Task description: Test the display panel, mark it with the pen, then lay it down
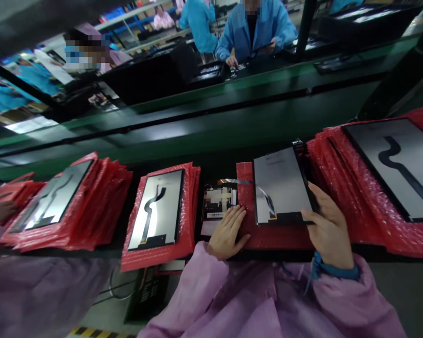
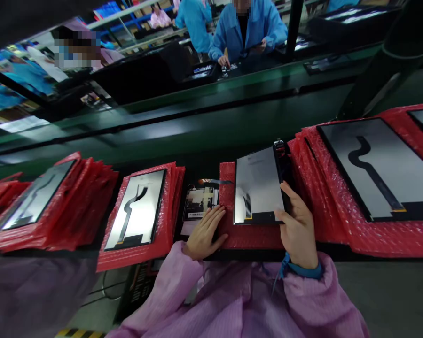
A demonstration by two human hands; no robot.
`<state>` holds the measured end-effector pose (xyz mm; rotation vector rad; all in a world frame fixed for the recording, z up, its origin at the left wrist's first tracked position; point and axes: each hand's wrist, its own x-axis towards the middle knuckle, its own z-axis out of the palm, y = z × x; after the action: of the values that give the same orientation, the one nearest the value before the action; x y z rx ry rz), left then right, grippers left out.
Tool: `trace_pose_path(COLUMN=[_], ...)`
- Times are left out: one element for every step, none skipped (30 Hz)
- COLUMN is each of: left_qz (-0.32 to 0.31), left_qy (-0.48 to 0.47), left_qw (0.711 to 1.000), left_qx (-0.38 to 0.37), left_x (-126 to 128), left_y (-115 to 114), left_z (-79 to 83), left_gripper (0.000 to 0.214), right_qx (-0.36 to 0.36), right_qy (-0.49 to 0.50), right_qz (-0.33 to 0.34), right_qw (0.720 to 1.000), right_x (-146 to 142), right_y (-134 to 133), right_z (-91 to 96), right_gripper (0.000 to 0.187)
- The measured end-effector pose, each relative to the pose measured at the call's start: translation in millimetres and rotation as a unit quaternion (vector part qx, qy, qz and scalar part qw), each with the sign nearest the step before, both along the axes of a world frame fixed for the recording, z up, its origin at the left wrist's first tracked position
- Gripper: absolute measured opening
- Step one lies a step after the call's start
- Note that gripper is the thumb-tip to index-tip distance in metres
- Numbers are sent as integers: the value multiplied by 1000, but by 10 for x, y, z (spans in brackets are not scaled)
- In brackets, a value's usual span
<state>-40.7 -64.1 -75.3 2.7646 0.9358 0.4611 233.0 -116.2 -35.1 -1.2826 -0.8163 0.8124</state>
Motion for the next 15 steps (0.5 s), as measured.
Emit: trace_pose_path(left_qz=[4,9,15,22,26,26,25,22,18,16,17,19,21,23,25], left_qy=[-6,-12,-21,-29,-37,-44,-48,-46,-40,-30,-16,-1,12,22,29], left_qw=[1000,1000,999,999,999,998,998,999,999,999,1000,1000,1000,999,999], left_qx=[-5,-12,-19,-25,-27,-25,-21,-18,-14,-12,-11,-11,-10,-9,-8], left_x=[-2,-4,-8,-13,-19,-25,-29,-33,-35,-34,-32,-29,-23,-17,-11], left_y=[2,5,9,14,19,24,28,31,33,33,32,29,25,21,17], left_z=[3,4,4,1,-4,-10,-17,-22,-26,-27,-25,-21,-17,-12,-9], left_gripper=[71,73,74,75,76,75,75,73,71,69,66,64,63,62,62], right_qx=[-3,-2,1,4,8,9,12,18,25,36,48,60,71,77,80], right_qy=[25,44,60,75,87,93,94,92,88,80,70,59,49,41,35], right_qz=[-6,-8,-8,-2,3,9,11,9,6,1,-3,-7,-11,-13,-15], right_qw=[1000,999,998,997,996,996,995,996,996,996,996,996,996,996,996], right_x=[-33,-66,-97,-126,-152,-175,-195,-210,-220,-225,-226,-221,-215,-207,-202], right_y=[-14,-28,-42,-58,-76,-94,-113,-132,-150,-165,-177,-186,-189,-189,-184], right_z=[-23,-53,-90,-133,-178,-222,-260,-288,-304,-306,-295,-272,-242,-207,-173], right_gripper=[56,56,56,55,55,54,53,51,49,48,48,48,49,49,49])
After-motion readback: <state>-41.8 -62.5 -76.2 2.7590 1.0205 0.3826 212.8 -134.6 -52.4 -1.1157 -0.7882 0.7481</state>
